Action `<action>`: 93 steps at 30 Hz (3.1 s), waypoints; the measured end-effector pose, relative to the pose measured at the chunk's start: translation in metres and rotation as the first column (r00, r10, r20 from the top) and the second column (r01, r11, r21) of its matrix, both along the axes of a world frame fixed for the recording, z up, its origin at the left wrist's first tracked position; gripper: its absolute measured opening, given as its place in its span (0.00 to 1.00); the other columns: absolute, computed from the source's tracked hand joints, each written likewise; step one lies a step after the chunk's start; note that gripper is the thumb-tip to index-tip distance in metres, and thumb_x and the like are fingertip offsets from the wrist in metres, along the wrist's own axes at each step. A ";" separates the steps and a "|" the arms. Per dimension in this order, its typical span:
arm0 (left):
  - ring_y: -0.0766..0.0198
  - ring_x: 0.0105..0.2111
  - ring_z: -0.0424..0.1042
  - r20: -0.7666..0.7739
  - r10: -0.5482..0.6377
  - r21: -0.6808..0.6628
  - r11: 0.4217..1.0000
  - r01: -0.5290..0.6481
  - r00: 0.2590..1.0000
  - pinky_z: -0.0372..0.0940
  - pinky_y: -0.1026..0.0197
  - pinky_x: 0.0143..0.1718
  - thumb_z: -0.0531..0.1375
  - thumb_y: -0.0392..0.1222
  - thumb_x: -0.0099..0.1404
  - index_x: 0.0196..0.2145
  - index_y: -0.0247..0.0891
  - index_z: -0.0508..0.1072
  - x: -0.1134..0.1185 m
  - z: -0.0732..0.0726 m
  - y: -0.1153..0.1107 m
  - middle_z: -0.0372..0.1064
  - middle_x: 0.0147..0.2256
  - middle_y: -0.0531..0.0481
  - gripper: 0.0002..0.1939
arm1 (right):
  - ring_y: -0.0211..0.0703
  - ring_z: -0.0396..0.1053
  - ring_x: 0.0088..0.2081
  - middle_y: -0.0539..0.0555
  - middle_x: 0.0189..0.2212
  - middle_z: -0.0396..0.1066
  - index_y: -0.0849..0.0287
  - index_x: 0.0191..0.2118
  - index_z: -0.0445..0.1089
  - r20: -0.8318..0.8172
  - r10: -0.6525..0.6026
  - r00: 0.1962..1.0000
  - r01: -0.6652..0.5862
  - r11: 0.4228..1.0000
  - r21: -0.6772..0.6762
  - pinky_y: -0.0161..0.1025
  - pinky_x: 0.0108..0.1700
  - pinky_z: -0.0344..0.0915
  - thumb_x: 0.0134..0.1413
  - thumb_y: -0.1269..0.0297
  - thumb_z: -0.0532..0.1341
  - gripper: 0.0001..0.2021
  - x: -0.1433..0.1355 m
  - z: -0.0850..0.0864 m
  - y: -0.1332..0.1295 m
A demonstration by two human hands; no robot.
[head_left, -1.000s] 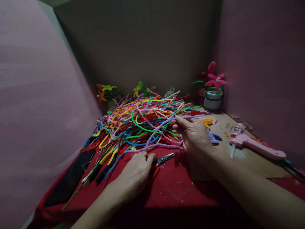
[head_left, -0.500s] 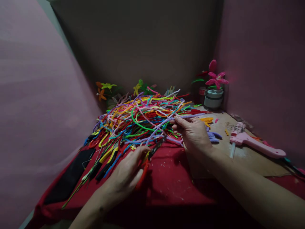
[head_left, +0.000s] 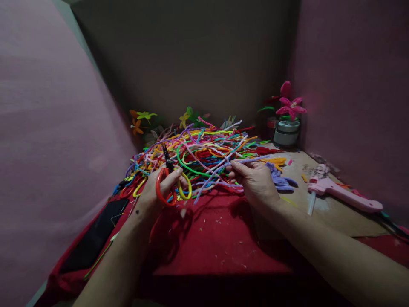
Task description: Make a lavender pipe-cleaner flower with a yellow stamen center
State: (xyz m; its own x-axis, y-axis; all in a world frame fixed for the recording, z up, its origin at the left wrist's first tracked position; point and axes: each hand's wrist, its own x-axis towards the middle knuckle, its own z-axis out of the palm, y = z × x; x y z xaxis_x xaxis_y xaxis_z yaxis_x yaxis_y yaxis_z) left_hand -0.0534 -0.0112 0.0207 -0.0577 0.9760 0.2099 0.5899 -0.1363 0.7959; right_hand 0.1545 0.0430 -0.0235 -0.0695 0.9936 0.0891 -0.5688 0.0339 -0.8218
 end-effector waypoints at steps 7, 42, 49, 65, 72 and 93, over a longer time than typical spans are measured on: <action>0.63 0.25 0.68 -0.418 0.087 0.074 0.995 -0.062 0.904 0.61 0.63 0.27 0.53 0.48 0.59 0.38 0.37 0.64 0.008 0.007 -0.005 0.68 0.27 0.51 0.14 | 0.31 0.66 0.19 0.53 0.22 0.72 0.66 0.26 0.71 0.032 -0.010 0.999 0.010 1.000 0.006 0.28 0.21 0.65 0.40 0.67 0.65 0.07 0.000 0.001 -0.002; 0.57 0.31 0.71 -0.923 0.064 0.055 0.998 -0.033 0.379 0.66 0.57 0.33 0.43 0.28 0.61 0.45 0.27 0.63 0.080 -0.033 -0.027 0.68 0.33 0.41 0.17 | 0.33 0.63 0.18 0.51 0.17 0.69 0.65 0.22 0.68 -0.050 0.169 0.984 -0.174 0.974 -0.145 0.30 0.21 0.57 0.38 0.66 0.64 0.07 -0.003 0.011 -0.021; 0.56 0.32 0.72 -0.945 0.070 0.061 0.997 -0.040 0.319 0.66 0.57 0.32 0.41 0.27 0.62 0.48 0.26 0.62 0.081 -0.029 -0.031 0.69 0.33 0.39 0.19 | 0.33 0.64 0.20 0.51 0.17 0.68 0.64 0.22 0.68 -0.054 0.185 0.981 -0.191 0.970 -0.151 0.30 0.22 0.58 0.37 0.66 0.65 0.08 -0.001 0.010 -0.021; 0.56 0.30 0.72 -0.943 0.054 0.034 0.997 -0.064 0.329 0.67 0.58 0.28 0.40 0.27 0.62 0.47 0.27 0.61 0.080 -0.032 -0.030 0.68 0.33 0.39 0.19 | 0.33 0.64 0.20 0.50 0.18 0.68 0.65 0.22 0.69 -0.104 0.189 0.976 -0.202 0.970 -0.133 0.33 0.26 0.60 0.39 0.67 0.64 0.06 -0.003 0.005 -0.018; 0.56 0.28 0.72 -0.900 0.020 -0.006 0.998 -0.058 0.435 0.67 0.58 0.26 0.41 0.26 0.59 0.41 0.28 0.63 0.076 -0.031 -0.028 0.68 0.31 0.40 0.17 | 0.34 0.65 0.22 0.54 0.20 0.70 0.65 0.22 0.70 -0.085 0.183 0.979 -0.194 0.970 -0.149 0.33 0.25 0.60 0.39 0.70 0.61 0.04 -0.002 0.007 -0.019; 0.59 0.36 0.67 -0.663 -0.176 -0.036 0.978 0.205 0.728 0.62 0.56 0.39 0.51 0.40 0.62 0.43 0.37 0.68 0.051 -0.034 -0.033 0.69 0.38 0.43 0.13 | 0.32 0.65 0.20 0.50 0.19 0.69 0.64 0.23 0.68 -0.102 0.053 0.993 -0.060 0.996 -0.066 0.30 0.21 0.59 0.38 0.72 0.64 0.04 0.005 0.014 -0.008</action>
